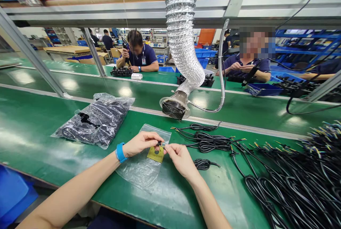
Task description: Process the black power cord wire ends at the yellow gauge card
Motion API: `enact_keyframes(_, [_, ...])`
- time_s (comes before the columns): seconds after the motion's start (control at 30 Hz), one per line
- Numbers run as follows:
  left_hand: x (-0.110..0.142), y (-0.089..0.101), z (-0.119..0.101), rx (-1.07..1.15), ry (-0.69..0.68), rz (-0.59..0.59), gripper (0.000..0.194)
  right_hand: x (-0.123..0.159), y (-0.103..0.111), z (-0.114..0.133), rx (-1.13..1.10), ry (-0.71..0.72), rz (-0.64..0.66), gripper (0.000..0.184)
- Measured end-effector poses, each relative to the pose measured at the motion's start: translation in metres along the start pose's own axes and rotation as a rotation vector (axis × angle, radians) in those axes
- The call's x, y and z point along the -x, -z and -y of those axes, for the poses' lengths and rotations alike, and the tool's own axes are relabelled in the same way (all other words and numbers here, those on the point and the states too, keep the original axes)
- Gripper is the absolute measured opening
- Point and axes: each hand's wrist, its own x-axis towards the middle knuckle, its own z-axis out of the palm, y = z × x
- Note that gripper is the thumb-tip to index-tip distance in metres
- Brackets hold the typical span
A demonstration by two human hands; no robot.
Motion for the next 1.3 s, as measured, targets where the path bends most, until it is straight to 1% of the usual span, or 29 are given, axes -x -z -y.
enact_keyframes(0.13, [-0.001,-0.002,0.005,-0.011,0.029,-0.059,0.037,0.004,-0.002,-0.003,0.284,0.228,-0.208,0.046])
enact_keyframes(0.27, [-0.001,-0.008,0.011,-0.02,0.047,-0.137,0.042,0.006,-0.007,-0.01,0.631,0.51,-0.393,0.035])
enact_keyframes(0.37, [0.001,-0.014,0.012,-0.115,-0.019,-0.186,0.042,0.006,-0.01,-0.013,0.818,0.672,-0.471,0.031])
enact_keyframes(0.43, [0.003,-0.018,0.011,-0.216,-0.096,-0.203,0.04,0.005,-0.011,-0.013,0.894,0.714,-0.487,0.032])
enact_keyframes(0.5, [0.005,-0.021,0.011,-0.302,-0.168,-0.215,0.039,0.005,-0.011,-0.014,0.918,0.704,-0.48,0.035])
enact_keyframes(0.57, [0.006,-0.022,0.011,-0.363,-0.216,-0.222,0.039,0.004,-0.012,-0.015,0.863,0.659,-0.463,0.037])
enact_keyframes(0.63, [0.008,-0.023,0.011,-0.42,-0.243,-0.229,0.04,0.004,-0.013,-0.017,0.748,0.57,-0.419,0.04])
enact_keyframes(0.73, [0.009,-0.023,0.011,-0.516,-0.288,-0.232,0.04,0.003,-0.014,-0.018,0.574,0.364,-0.319,0.047])
enact_keyframes(0.8, [0.01,-0.024,0.01,-0.556,-0.315,-0.218,0.04,0.003,-0.013,-0.017,0.489,0.254,-0.264,0.049])
enact_keyframes(0.9, [0.009,-0.024,0.01,-0.541,-0.308,-0.215,0.043,0.003,-0.013,-0.014,0.421,0.185,-0.201,0.053])
enact_keyframes(0.97, [0.007,-0.024,0.01,-0.471,-0.266,-0.233,0.046,0.002,-0.012,-0.013,0.407,0.173,-0.188,0.052])
enact_keyframes(1.07, [0.003,-0.021,0.013,-0.318,-0.189,-0.256,0.047,0.003,-0.01,-0.013,0.438,0.201,-0.255,0.04])
enact_keyframes(1.17, [0.002,-0.018,0.013,-0.214,-0.132,-0.28,0.048,0.006,-0.008,-0.015,0.543,0.286,-0.315,0.031])
enact_keyframes(1.23, [0.002,-0.017,0.013,-0.204,-0.115,-0.273,0.049,0.007,-0.007,-0.018,0.634,0.354,-0.321,0.032])
enact_keyframes(1.3, [0.004,-0.015,0.012,-0.235,-0.123,-0.237,0.051,0.008,-0.006,-0.019,0.729,0.421,-0.319,0.034])
